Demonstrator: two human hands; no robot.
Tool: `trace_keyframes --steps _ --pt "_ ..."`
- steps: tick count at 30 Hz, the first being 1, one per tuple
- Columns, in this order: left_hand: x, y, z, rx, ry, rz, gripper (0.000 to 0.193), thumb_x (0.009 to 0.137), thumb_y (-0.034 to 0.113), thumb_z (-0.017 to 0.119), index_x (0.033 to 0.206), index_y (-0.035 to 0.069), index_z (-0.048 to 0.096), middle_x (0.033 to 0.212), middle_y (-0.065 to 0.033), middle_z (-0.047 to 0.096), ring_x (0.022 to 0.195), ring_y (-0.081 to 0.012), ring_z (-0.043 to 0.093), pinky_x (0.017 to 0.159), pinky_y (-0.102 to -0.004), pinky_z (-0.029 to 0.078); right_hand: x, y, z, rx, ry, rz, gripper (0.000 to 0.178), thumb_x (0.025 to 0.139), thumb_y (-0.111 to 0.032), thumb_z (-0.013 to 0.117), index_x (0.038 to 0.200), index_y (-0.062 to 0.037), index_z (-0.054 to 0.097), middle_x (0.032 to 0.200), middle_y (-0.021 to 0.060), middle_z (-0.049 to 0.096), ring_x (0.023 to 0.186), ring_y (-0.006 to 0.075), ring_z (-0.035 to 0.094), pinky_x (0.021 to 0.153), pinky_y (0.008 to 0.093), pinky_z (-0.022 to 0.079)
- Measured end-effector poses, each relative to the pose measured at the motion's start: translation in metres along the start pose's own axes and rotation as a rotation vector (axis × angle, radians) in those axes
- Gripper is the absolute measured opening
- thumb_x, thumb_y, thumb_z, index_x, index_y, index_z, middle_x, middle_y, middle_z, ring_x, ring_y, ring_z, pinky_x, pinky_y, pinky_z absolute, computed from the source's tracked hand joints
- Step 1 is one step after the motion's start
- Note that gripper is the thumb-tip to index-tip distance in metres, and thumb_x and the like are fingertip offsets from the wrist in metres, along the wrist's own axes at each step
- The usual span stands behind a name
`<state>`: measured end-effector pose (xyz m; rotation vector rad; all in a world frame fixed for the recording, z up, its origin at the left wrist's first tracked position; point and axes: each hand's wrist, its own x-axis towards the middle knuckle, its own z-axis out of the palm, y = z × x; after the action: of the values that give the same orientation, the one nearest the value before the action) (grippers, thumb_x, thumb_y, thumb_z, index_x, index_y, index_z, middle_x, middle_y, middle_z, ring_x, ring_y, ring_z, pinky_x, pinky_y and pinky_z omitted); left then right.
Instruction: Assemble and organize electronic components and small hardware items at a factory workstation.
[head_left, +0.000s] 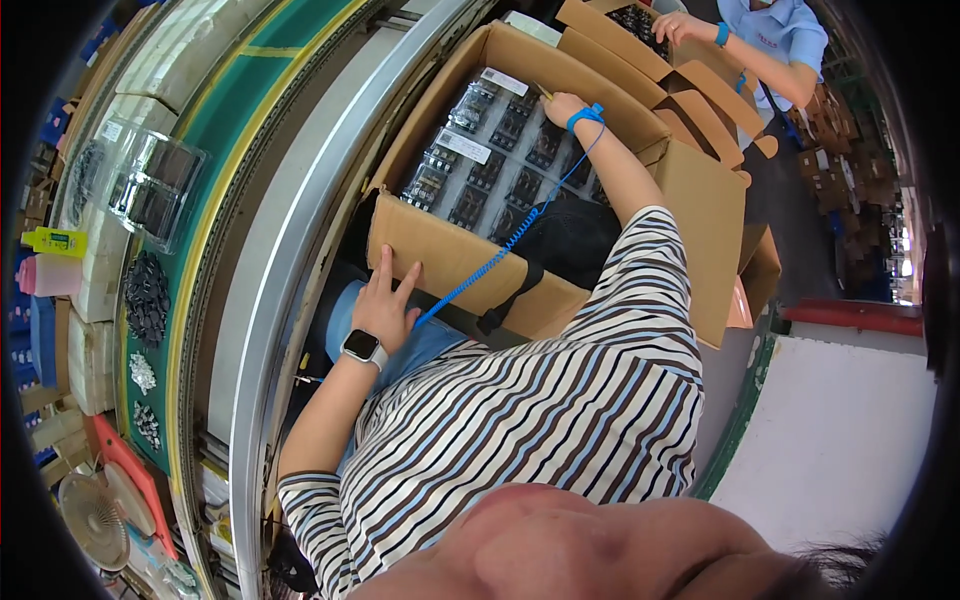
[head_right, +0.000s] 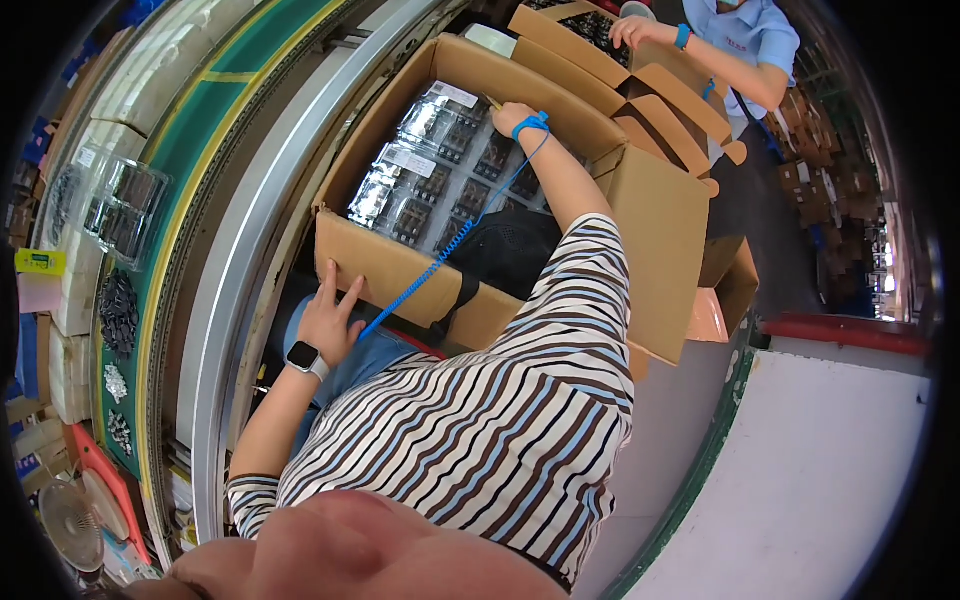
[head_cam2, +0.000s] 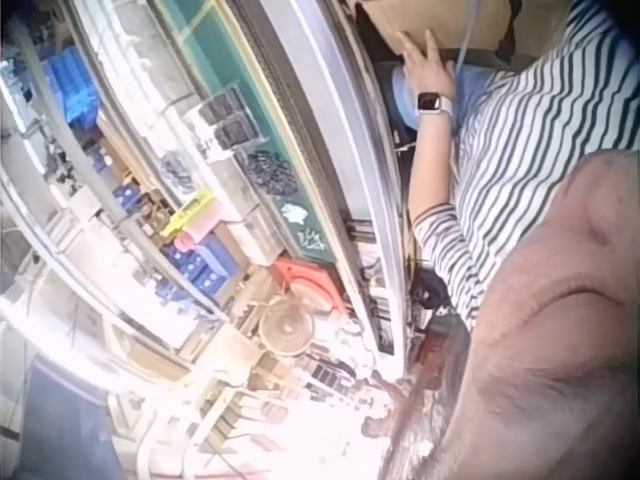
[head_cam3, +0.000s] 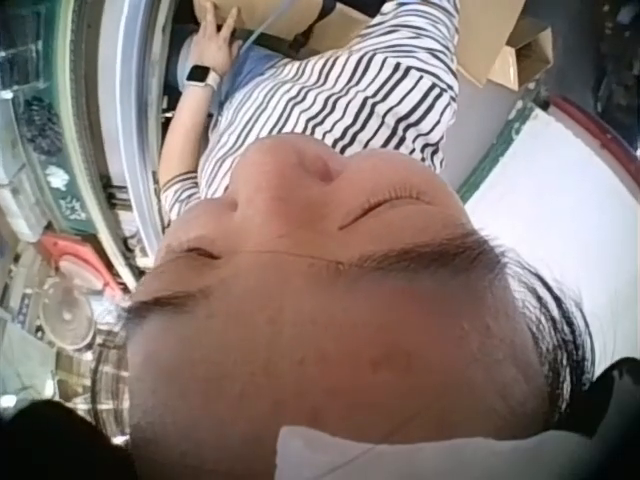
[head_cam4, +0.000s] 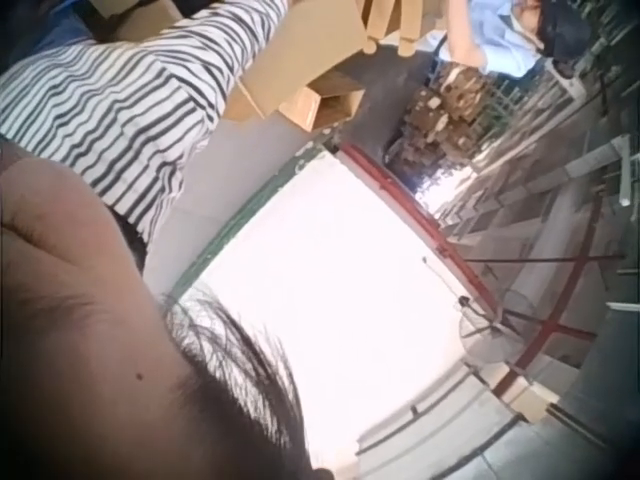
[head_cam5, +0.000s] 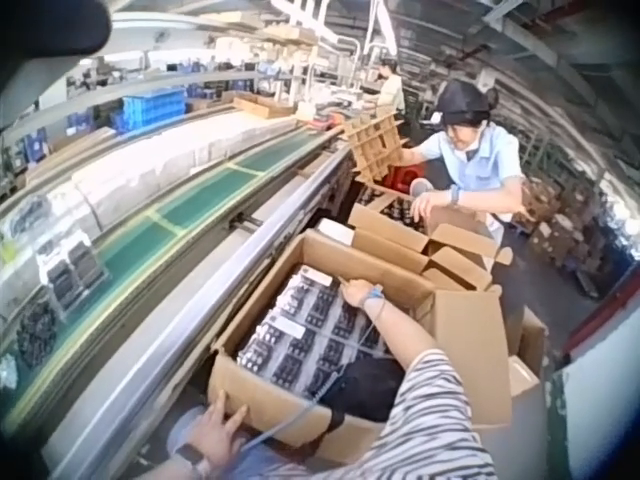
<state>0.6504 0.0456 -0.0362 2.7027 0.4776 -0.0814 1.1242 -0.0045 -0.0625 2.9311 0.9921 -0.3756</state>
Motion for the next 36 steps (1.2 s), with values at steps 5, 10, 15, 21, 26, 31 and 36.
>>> trace_keyframes --steps 5,10,15,21,26,31,36 --pt "0.003 -0.002 -0.003 -0.013 -0.017 -0.009 0.067 0.067 0.018 0.065 0.128 0.019 0.036 0.138 -0.0241 0.012 0.115 -0.0339 0.039 0.085 -0.0386 0.04 0.006 0.0 0.0 0.012 0.03 -0.027 0.053 0.084 -0.042 0.037 0.098 0.0045 0.057 0.101 0.0274 0.054 0.098 0.0404 0.051 0.087 0.0436 0.038" --pt "-0.002 -0.01 0.0 -0.037 0.056 0.003 0.067 0.064 0.017 0.066 0.126 0.019 0.039 0.136 -0.024 0.017 0.104 -0.0316 0.046 0.081 -0.038 0.042 0.016 -0.004 -0.002 0.13 0.064 -0.191 0.056 0.084 -0.044 0.035 0.092 0.0059 0.058 0.098 0.0306 0.052 0.097 0.0406 0.05 0.086 0.0437 0.037" --pt "0.002 -0.011 0.011 -0.044 0.094 0.036 0.068 0.065 0.018 0.067 0.126 0.021 0.039 0.136 -0.023 0.019 0.106 -0.0303 0.045 0.081 -0.0369 0.041 0.007 0.012 -0.002 0.052 -0.02 -0.19 0.056 0.084 -0.043 0.032 0.098 0.006 0.055 0.102 0.031 0.05 0.101 0.0416 0.047 0.089 0.043 0.034" --pt "-0.006 -0.006 0.005 -0.018 0.05 -0.01 0.066 0.069 0.019 0.064 0.128 0.023 0.037 0.138 -0.0216 0.016 0.114 -0.0297 0.04 0.082 -0.0357 0.039 0.013 0.013 -0.008 -0.03 -0.043 -0.168 0.052 0.086 -0.039 0.034 0.097 0.0074 0.055 0.103 0.03 0.051 0.1 0.0415 0.047 0.088 0.0444 0.036" --pt "-0.014 -0.005 -0.006 0.004 0.053 -0.007 0.067 0.069 0.019 0.065 0.129 0.023 0.035 0.138 -0.0214 0.017 0.115 -0.0301 0.039 0.083 -0.0366 0.039 0.015 0.014 -0.005 -0.02 0.001 -0.196 0.047 0.084 -0.036 0.041 0.102 0.0061 0.052 0.102 0.0292 0.052 0.1 0.0406 0.048 0.086 0.0441 0.038" --pt "-0.024 -0.013 0.0 0.063 0.109 0.013 0.065 0.069 0.023 0.064 0.128 0.024 0.036 0.138 -0.0184 0.019 0.114 -0.0293 0.04 0.085 -0.0396 0.039 0.016 0.005 -0.002 0.037 0.005 -0.151 0.049 0.084 -0.038 0.04 0.102 0.0054 0.053 0.105 0.029 0.051 0.101 0.04 0.048 0.088 0.0431 0.037" --pt "-0.019 -0.008 -0.003 0.033 0.204 0.096 0.056 0.073 0.021 0.058 0.125 0.02 0.039 0.135 -0.0182 0.025 0.111 -0.0303 0.042 0.084 -0.041 0.04 0.018 0.035 -0.002 0.003 -0.022 -0.105 0.049 0.084 -0.038 0.037 0.108 0.0016 0.052 0.112 0.0272 0.047 0.11 0.0376 0.043 0.093 0.0403 0.033"
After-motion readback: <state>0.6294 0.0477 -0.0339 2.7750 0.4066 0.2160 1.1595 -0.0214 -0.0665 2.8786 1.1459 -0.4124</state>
